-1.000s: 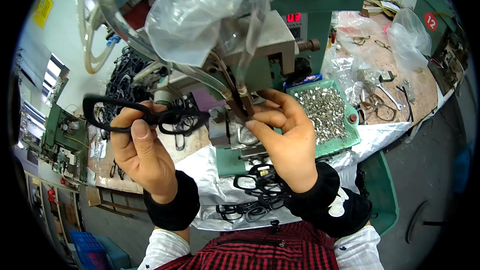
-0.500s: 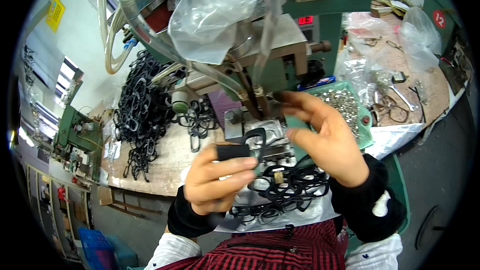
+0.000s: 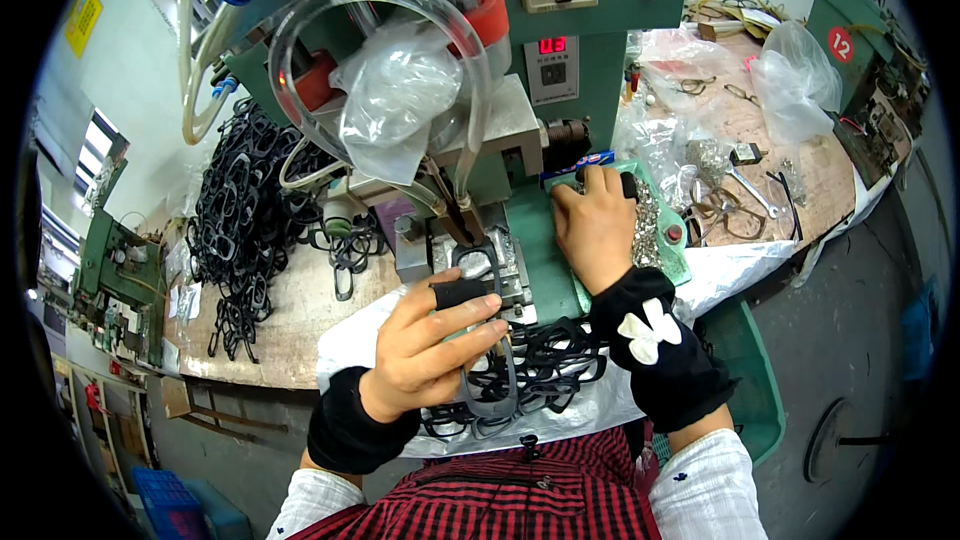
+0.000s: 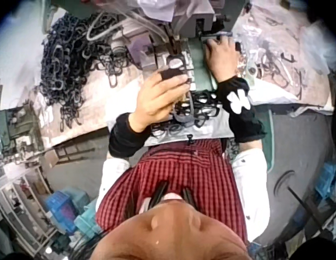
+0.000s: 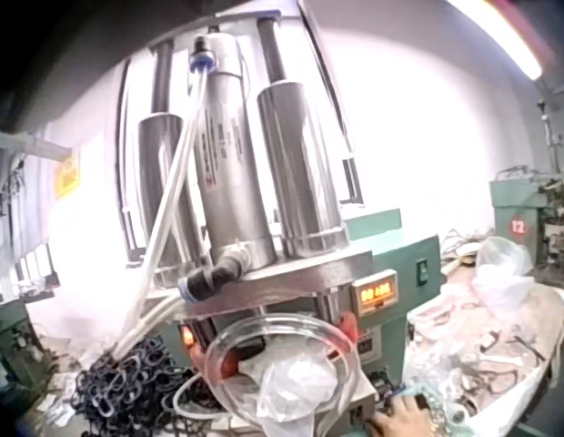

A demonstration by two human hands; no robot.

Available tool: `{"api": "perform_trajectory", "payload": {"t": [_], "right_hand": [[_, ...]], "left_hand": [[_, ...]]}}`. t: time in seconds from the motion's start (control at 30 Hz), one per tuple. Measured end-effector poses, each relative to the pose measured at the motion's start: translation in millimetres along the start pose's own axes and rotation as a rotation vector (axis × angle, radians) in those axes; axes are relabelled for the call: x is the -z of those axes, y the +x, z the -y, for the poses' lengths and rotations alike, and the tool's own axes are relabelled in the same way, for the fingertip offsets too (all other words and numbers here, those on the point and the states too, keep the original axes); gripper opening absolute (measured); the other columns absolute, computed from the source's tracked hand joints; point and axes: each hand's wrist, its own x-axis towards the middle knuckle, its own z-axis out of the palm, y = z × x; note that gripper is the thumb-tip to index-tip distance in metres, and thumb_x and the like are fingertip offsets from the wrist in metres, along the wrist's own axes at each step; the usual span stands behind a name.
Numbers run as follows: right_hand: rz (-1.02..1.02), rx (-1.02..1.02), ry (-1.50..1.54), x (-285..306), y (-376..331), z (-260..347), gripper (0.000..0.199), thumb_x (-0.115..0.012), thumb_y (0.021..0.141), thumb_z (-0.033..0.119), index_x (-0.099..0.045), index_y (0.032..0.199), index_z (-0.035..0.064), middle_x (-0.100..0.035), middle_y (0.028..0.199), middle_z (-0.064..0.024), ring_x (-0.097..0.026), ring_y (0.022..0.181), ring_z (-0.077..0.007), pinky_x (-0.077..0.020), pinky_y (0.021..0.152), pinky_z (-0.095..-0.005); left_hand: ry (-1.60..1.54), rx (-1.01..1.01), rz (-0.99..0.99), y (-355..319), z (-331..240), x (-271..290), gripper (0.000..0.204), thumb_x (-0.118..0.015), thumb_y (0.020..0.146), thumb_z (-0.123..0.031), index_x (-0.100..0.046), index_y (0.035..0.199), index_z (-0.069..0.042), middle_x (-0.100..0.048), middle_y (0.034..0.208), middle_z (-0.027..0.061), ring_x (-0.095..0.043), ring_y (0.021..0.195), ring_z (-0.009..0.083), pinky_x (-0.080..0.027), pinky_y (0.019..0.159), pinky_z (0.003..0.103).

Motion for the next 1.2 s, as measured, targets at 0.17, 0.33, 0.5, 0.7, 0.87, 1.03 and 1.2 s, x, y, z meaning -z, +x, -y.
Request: {"api": "perform_trajectory", "payload": {"t": [0.17, 0.33, 0.5, 0.7, 0.87, 1.03, 1.2], "right_hand": [[0.072, -0.086, -0.097, 17, -20, -6, 0.018, -0.068, 0.072, 0.009, -0.065, 0.089, 0.0084, -0.057, 0.103, -0.0122, -0.055, 0.102, -0.0323, -0.0473, 0.072, -0.045], [-0.028, -0.137, -0.076, 38, -45, -28, 0.018, -0.071, 0.078, 0.009, -0.067, 0.094, 0.0028, -0.057, 0.12, -0.021, -0.051, 0.115, -0.0401, -0.0428, 0.097, -0.0456], [0.057, -0.145, 0.022, 41, -39, -28, 0.011, -0.069, 0.079, 0.006, -0.065, 0.088, 0.0011, -0.059, 0.114, -0.019, -0.054, 0.11, -0.0388, -0.0441, 0.092, -0.0456], [0.145, -0.217, 0.044, 36, -33, -25, 0.017, -0.072, 0.079, 0.011, -0.066, 0.092, 0.003, -0.06, 0.114, -0.0179, -0.054, 0.11, -0.0376, -0.045, 0.09, -0.0441], [0.098, -0.132, 0.016, 31, -35, -21, 0.017, -0.072, 0.077, 0.01, -0.067, 0.091, 0.0018, -0.062, 0.114, -0.0179, -0.056, 0.109, -0.0375, -0.0457, 0.09, -0.0443], [-0.056, -0.195, 0.221, 34, -43, -22, 0.01, -0.064, 0.084, 0.004, -0.067, 0.093, 0.0006, -0.066, 0.1, -0.0161, -0.06, 0.096, -0.0354, -0.0465, 0.087, -0.041], [-0.154, -0.669, 0.868, 23, -49, -27, 0.018, -0.061, 0.092, 0.007, -0.07, 0.105, -0.0018, -0.071, 0.099, -0.0077, -0.063, 0.089, -0.0135, -0.0471, 0.082, -0.0253]], "left_hand": [[0.157, 0.142, -0.126, -63, -13, 0, 0.034, -0.072, 0.072, -0.002, -0.072, 0.105, -0.01, -0.064, 0.124, 0.0143, -0.063, 0.102, 0.0319, -0.052, 0.087, 0.042], [0.418, 0.632, -0.566, -121, 20, 44, 0.03, -0.061, 0.082, 0.002, -0.062, 0.112, 0.0, -0.063, 0.121, 0.0189, -0.06, 0.108, 0.0339, -0.043, 0.094, 0.04], [0.688, 0.665, -0.491, -95, 60, 111, 0.017, -0.064, 0.086, -0.001, -0.066, 0.103, -0.003, -0.064, 0.117, 0.01, -0.055, 0.108, 0.0276, -0.04, 0.096, 0.038], [0.864, 0.636, 0.005, -86, 137, 95, 0.024, -0.071, 0.072, -0.004, -0.069, 0.095, -0.008, -0.06, 0.118, 0.0125, -0.052, 0.11, 0.0345, -0.042, 0.095, 0.043], [0.706, 0.641, 0.209, -139, 206, 88, 0.017, -0.07, 0.077, -0.011, -0.068, 0.094, -0.009, -0.054, 0.135, 0.0169, -0.049, 0.115, 0.0414, -0.041, 0.098, 0.047], [0.502, 0.681, 0.377, -160, 177, 97, 0.035, -0.066, 0.074, -0.003, -0.065, 0.109, -0.009, -0.05, 0.138, 0.0201, -0.047, 0.117, 0.042, -0.041, 0.101, 0.046], [0.484, 0.64, 0.314, -166, 154, 86, 0.053, -0.069, 0.07, -0.003, -0.055, 0.12, -0.006, -0.049, 0.135, 0.0198, -0.044, 0.121, 0.0413, -0.039, 0.103, 0.044]]}}
